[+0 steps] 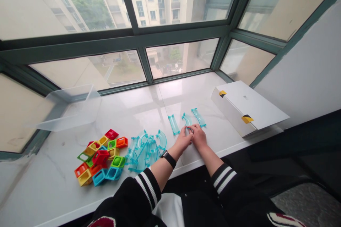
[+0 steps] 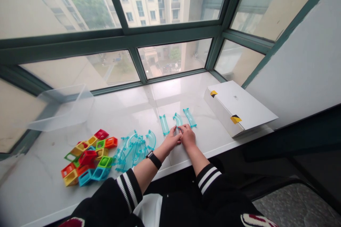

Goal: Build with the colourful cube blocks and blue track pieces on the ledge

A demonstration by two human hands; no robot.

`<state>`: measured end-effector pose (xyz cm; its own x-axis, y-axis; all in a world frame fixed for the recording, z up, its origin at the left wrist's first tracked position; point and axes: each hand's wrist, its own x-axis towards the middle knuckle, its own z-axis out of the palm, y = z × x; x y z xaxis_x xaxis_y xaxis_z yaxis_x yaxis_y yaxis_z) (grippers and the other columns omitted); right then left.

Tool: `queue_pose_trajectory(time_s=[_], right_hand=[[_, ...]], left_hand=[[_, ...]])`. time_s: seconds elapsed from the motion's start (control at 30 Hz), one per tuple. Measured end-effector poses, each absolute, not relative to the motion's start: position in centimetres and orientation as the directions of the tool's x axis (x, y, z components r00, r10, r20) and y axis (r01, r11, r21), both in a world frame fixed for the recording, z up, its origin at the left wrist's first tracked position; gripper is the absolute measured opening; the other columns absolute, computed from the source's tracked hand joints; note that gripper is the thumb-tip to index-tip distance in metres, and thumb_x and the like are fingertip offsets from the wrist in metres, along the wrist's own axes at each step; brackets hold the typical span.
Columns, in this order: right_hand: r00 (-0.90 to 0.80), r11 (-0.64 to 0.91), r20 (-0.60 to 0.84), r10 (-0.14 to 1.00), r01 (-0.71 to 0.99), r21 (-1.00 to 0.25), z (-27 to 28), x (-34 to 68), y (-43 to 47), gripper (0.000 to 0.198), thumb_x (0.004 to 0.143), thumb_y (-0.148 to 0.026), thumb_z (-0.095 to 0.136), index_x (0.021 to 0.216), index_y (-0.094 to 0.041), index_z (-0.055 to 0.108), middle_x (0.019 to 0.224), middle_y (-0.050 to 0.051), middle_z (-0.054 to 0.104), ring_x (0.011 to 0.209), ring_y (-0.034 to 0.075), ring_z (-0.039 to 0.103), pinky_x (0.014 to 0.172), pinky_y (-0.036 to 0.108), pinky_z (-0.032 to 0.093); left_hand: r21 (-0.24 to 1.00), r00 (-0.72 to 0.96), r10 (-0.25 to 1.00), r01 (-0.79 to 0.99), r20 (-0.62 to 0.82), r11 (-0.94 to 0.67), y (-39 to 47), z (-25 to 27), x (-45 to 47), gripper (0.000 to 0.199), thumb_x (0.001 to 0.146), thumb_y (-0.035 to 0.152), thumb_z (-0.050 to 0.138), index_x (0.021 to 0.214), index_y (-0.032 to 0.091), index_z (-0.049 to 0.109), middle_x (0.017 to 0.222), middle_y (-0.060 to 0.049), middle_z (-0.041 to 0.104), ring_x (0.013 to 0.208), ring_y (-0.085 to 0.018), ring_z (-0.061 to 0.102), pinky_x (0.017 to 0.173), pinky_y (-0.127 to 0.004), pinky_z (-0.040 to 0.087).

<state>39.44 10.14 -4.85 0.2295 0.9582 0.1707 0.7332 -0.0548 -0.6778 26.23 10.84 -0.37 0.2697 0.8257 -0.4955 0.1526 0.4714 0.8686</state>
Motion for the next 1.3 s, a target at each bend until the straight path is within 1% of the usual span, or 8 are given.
queue_pose_trajectory(time_s=[0.13,0.43,0.6,0.67,0.77,0.87,1.17,1.3], right_hand=[[0.218,-0.051,0.177,0.96,0.755,-0.654,-4.7,39.4,10.1,0.029,0.096,-0.023,0.059,0.114,-0.027,0.082,0.112,0.006,0.07,0.079,0.016,0.064,0.071,0.028,0.05],[0.247,-0.099,0.171,0.954,0.796,-0.597,-5.1,39.2,10.3,0.031,0.096,-0.022,0.061,0.119,-0.031,0.081,0.119,0.006,0.066,0.083,0.017,0.065,0.068,0.027,0.049],[0.268,-0.076,0.219,0.938,0.778,-0.623,-5.4,39.3,10.2,0.036,0.094,-0.022,0.06,0.124,-0.029,0.078,0.118,0.006,0.062,0.071,0.013,0.06,0.07,0.029,0.051],[0.271,-0.051,0.245,0.931,0.76,-0.648,-5.5,39.4,10.1,0.037,0.094,-0.024,0.059,0.125,-0.028,0.077,0.114,0.006,0.061,0.068,0.013,0.058,0.07,0.03,0.051],[0.259,-0.006,0.271,0.927,0.733,-0.68,-5.6,39.5,9.9,0.038,0.094,-0.025,0.056,0.125,-0.026,0.076,0.107,0.005,0.061,0.066,0.013,0.057,0.07,0.03,0.052],[0.256,0.029,0.298,0.919,0.712,-0.702,-5.4,39.5,9.7,0.038,0.093,-0.024,0.053,0.124,-0.024,0.075,0.102,0.005,0.062,0.069,0.015,0.058,0.073,0.031,0.053],[0.251,0.117,0.379,0.891,0.679,-0.725,-4.0,39.7,8.9,0.034,0.095,-0.028,0.049,0.119,-0.02,0.072,0.098,0.008,0.066,0.072,0.019,0.057,0.08,0.037,0.057],[0.27,0.14,0.418,0.868,0.674,-0.726,-3.5,39.3,7.7,0.032,0.097,-0.033,0.049,0.115,-0.02,0.072,0.092,0.008,0.065,0.076,0.021,0.059,0.078,0.038,0.057]], left_hand=[[0.887,0.264,0.848,0.157,-0.461,0.433,10.7,-0.5,26.3,0.094,0.082,0.037,0.077,0.165,0.021,0.035,0.164,-0.021,0.045,0.122,-0.029,0.068,0.09,-0.037,0.062],[0.905,0.255,0.869,0.153,-0.423,0.396,10.1,1.2,25.7,0.088,0.08,0.035,0.08,0.16,0.021,0.045,0.164,-0.019,0.047,0.141,-0.034,0.056,0.11,-0.041,0.052],[0.912,0.356,0.848,0.032,-0.393,0.409,9.6,3.7,22.5,0.066,0.085,0.036,0.076,0.148,0.024,0.057,0.166,-0.017,0.045,0.133,-0.031,0.061,0.106,-0.045,0.054],[0.906,0.38,0.857,-0.1,-0.348,0.412,9.8,5.4,20.2,0.059,0.085,0.035,0.078,0.14,0.023,0.062,0.158,-0.018,0.053,0.121,-0.028,0.068,0.1,-0.043,0.057],[0.884,0.289,0.916,-0.296,-0.279,0.362,10.2,8.3,16.2,0.053,0.085,0.035,0.076,0.134,0.021,0.063,0.142,-0.017,0.064,0.096,-0.022,0.074,0.08,-0.035,0.06],[0.897,0.146,0.961,-0.348,-0.236,0.273,10.1,10.2,12.2,0.047,0.083,0.032,0.076,0.127,0.019,0.065,0.126,-0.013,0.07,0.086,-0.017,0.073,0.071,-0.028,0.058],[0.998,-0.191,0.979,0.0,-0.065,0.066,3.6,6.9,-1.2,0.045,0.085,0.044,0.076,0.122,0.018,0.069,0.11,-0.008,0.073,0.089,-0.019,0.069,0.08,-0.034,0.06],[0.996,-0.311,0.948,0.02,-0.072,0.082,0.9,5.1,-4.0,0.048,0.083,0.05,0.077,0.119,0.019,0.07,0.108,-0.007,0.073,0.09,-0.02,0.07,0.082,-0.036,0.061]])
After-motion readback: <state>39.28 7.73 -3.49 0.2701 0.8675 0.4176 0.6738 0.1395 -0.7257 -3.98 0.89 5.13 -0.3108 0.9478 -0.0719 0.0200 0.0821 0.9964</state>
